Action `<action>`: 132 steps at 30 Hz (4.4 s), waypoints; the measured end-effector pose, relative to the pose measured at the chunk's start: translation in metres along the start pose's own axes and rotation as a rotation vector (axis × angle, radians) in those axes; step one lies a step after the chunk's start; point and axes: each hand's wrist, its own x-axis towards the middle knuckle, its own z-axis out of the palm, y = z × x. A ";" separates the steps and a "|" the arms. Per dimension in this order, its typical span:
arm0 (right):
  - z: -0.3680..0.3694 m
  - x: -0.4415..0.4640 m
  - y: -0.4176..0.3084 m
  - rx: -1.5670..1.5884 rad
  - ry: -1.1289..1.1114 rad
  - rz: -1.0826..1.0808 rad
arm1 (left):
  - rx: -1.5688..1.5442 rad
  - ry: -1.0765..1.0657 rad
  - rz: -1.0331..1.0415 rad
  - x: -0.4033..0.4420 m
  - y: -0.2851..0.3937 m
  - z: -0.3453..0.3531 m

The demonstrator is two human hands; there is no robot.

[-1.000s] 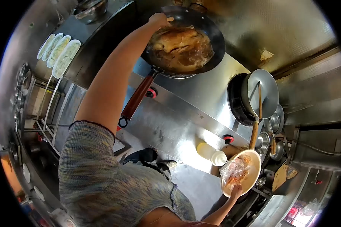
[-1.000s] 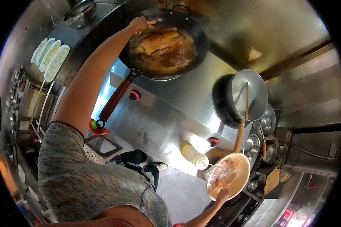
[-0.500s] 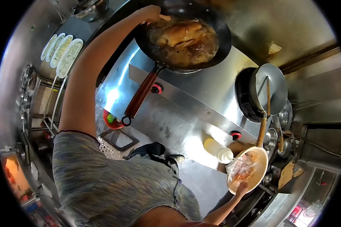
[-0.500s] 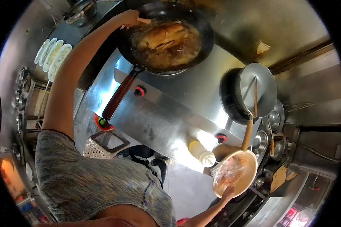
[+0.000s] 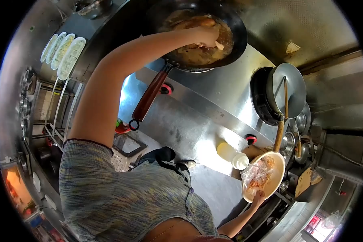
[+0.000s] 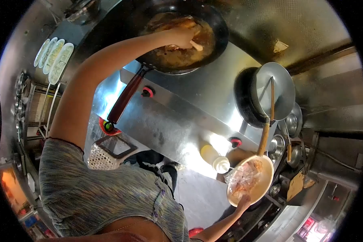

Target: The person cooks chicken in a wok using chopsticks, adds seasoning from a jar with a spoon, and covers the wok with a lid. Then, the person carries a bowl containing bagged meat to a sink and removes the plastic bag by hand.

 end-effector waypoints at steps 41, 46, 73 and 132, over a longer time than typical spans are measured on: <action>-0.070 0.151 -0.537 1.058 -0.270 -0.928 | -1.394 0.822 -1.083 -0.433 -0.113 0.217; -0.005 0.112 -0.591 0.927 -0.499 -0.914 | -1.298 0.709 -0.994 -0.407 -0.148 0.200; 0.057 0.106 -0.649 0.866 -0.758 -0.491 | -1.394 0.581 -1.026 -0.380 -0.204 0.232; -0.056 -0.112 -0.686 1.237 -1.023 -1.305 | -1.490 1.119 -1.247 -0.583 -0.029 0.304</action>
